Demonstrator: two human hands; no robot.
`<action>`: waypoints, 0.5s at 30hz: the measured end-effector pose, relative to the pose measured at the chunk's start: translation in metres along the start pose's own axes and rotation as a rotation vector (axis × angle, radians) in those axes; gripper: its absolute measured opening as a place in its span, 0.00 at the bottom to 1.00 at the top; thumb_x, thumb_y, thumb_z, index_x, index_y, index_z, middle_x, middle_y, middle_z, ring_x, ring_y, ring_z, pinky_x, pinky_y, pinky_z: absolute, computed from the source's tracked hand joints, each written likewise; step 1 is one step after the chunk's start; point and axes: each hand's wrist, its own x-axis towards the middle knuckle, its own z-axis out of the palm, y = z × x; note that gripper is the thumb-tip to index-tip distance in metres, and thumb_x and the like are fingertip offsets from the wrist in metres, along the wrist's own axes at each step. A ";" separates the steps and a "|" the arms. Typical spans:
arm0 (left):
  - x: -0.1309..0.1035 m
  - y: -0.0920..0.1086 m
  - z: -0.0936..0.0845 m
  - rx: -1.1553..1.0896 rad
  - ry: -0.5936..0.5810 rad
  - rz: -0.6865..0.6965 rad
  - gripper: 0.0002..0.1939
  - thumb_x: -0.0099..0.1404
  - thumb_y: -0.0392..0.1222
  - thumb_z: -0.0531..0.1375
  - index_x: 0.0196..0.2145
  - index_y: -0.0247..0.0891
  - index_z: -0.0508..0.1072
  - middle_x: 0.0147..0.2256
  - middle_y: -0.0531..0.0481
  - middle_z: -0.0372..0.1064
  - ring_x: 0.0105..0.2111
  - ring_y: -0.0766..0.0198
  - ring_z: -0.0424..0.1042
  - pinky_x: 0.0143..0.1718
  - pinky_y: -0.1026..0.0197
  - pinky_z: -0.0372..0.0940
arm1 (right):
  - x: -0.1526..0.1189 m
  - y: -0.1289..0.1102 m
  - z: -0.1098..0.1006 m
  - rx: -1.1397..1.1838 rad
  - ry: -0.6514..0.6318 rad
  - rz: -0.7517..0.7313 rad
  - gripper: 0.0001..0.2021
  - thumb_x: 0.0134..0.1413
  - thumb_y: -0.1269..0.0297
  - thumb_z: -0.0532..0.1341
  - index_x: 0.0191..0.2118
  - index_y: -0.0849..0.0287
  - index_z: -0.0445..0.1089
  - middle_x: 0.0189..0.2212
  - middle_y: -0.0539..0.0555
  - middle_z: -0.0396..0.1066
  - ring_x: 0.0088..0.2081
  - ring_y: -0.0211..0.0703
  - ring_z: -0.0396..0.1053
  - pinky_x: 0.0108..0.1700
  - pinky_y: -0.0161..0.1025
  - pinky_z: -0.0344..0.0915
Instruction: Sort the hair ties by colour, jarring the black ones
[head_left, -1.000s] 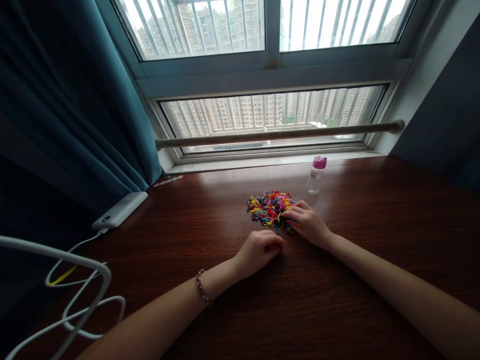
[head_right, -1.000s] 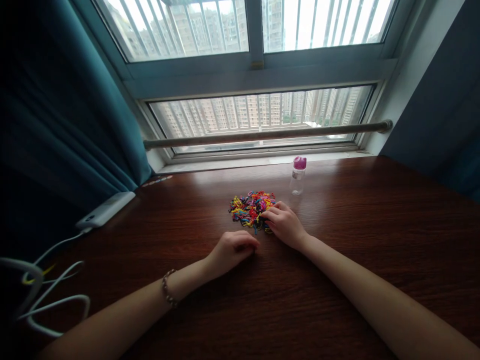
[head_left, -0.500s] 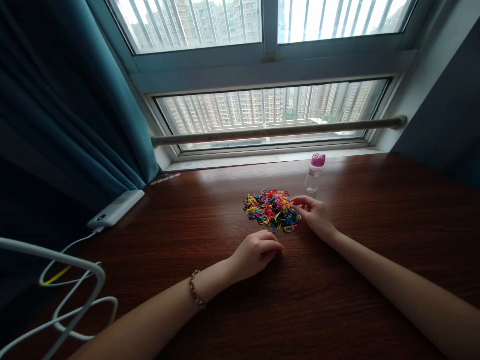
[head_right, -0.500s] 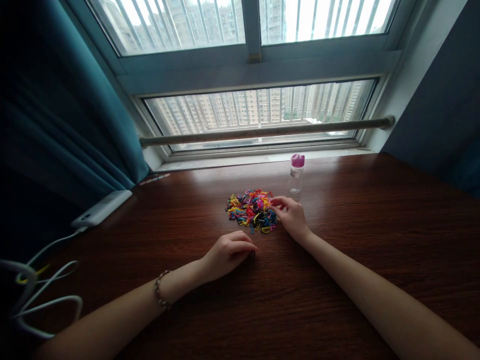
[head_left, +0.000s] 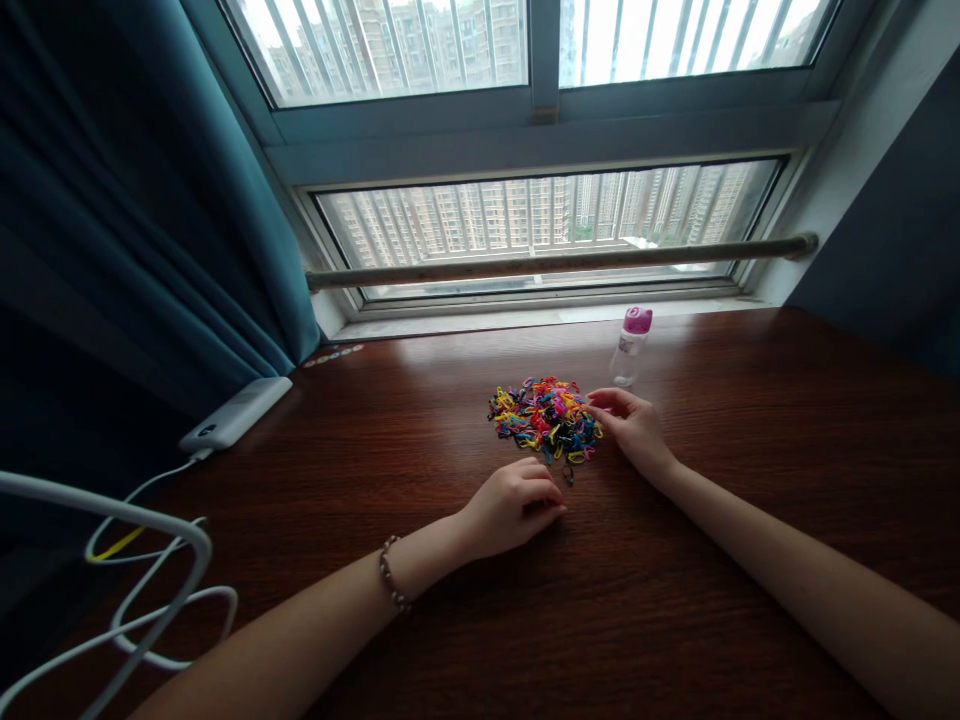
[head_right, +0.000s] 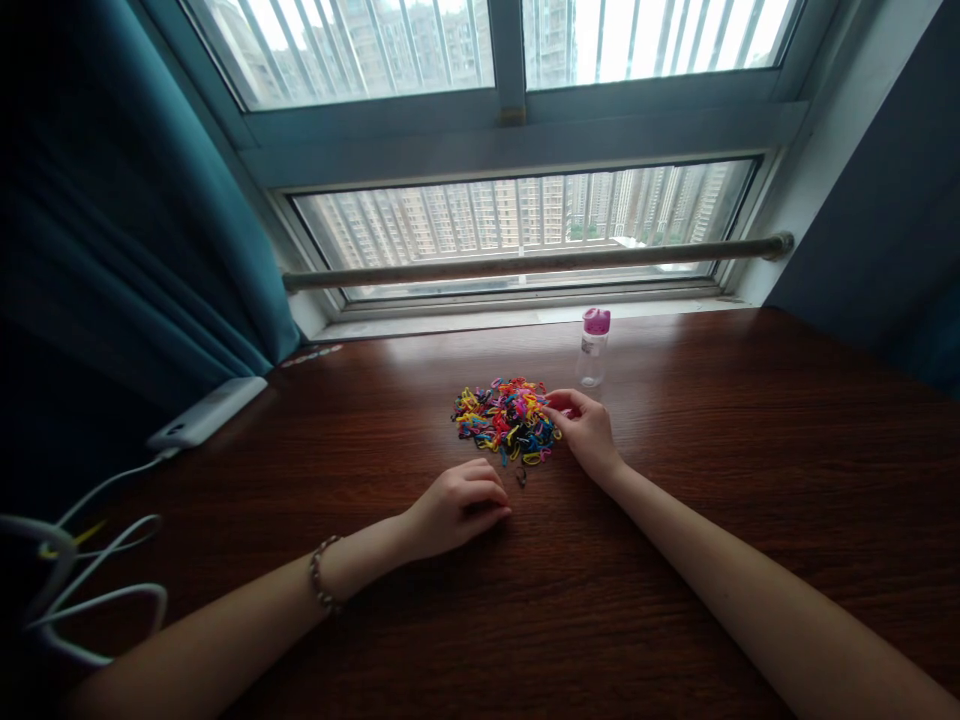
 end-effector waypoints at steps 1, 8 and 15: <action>0.000 0.000 0.000 -0.001 0.003 -0.004 0.09 0.62 0.40 0.54 0.29 0.36 0.71 0.29 0.47 0.68 0.32 0.65 0.64 0.35 0.64 0.61 | 0.000 0.000 0.000 0.033 -0.009 0.004 0.15 0.42 0.55 0.64 0.35 0.61 0.71 0.32 0.56 0.73 0.31 0.44 0.69 0.34 0.40 0.67; 0.000 -0.002 0.000 -0.020 0.087 -0.058 0.08 0.61 0.37 0.54 0.31 0.35 0.72 0.30 0.46 0.67 0.33 0.64 0.65 0.36 0.62 0.62 | -0.003 -0.002 0.004 0.182 -0.103 0.003 0.16 0.40 0.58 0.66 0.35 0.60 0.69 0.33 0.54 0.73 0.35 0.45 0.71 0.42 0.44 0.69; 0.000 -0.004 0.002 -0.080 0.262 -0.231 0.07 0.62 0.36 0.53 0.35 0.37 0.71 0.34 0.47 0.67 0.35 0.65 0.66 0.37 0.64 0.62 | -0.019 -0.019 0.015 0.282 -0.177 0.005 0.11 0.43 0.62 0.65 0.35 0.60 0.69 0.33 0.53 0.73 0.37 0.43 0.71 0.44 0.42 0.69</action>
